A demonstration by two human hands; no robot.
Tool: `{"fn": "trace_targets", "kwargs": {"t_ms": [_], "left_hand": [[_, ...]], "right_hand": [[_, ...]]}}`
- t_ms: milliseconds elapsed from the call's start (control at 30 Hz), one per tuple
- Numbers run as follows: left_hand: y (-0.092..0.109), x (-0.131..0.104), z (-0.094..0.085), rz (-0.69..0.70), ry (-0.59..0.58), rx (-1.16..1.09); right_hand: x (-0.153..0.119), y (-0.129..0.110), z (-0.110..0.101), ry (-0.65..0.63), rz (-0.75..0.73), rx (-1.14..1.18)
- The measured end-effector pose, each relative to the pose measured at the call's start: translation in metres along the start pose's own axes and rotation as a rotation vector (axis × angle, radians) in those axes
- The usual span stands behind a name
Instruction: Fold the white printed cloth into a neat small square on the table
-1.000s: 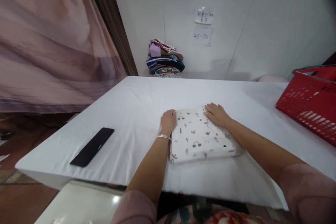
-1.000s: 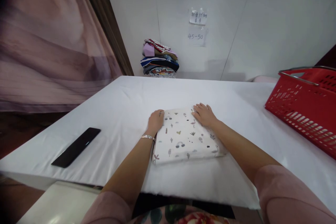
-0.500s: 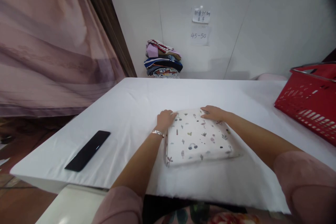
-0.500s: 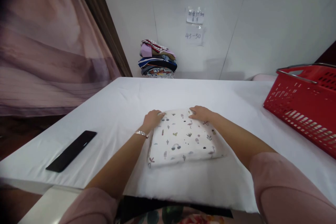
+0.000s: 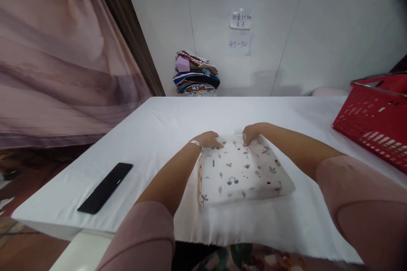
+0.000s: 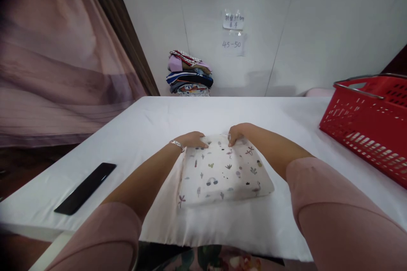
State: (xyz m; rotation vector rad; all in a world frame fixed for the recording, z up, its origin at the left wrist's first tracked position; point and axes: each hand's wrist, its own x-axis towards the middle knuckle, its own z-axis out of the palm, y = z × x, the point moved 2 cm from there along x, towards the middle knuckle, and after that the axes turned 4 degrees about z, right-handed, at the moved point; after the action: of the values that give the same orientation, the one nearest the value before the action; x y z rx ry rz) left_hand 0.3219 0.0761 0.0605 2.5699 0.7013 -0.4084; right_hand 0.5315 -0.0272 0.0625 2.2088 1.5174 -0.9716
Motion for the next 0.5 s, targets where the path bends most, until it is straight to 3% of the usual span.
{"fn": "trace_targets", "kwargs": {"t_ms": [100, 233, 400, 500], "left_hand": [[0.008, -0.004, -0.005, -0.001, -0.019, 0.011], [0.015, -0.007, -0.004, 0.045, 0.041, 0.011], [0.018, -0.011, -0.003, 0.064, 0.031, 0.003], [0.025, -0.024, -0.009, 0.050, 0.008, 0.011]], "right_hand": [[-0.007, -0.002, 0.001, 0.058, -0.033, 0.023], [-0.026, -0.010, 0.003, 0.121, -0.079, 0.001], [-0.067, -0.027, -0.004, 0.209, -0.225, -0.135], [-0.097, -0.037, -0.008, 0.207, -0.231, -0.102]]}}
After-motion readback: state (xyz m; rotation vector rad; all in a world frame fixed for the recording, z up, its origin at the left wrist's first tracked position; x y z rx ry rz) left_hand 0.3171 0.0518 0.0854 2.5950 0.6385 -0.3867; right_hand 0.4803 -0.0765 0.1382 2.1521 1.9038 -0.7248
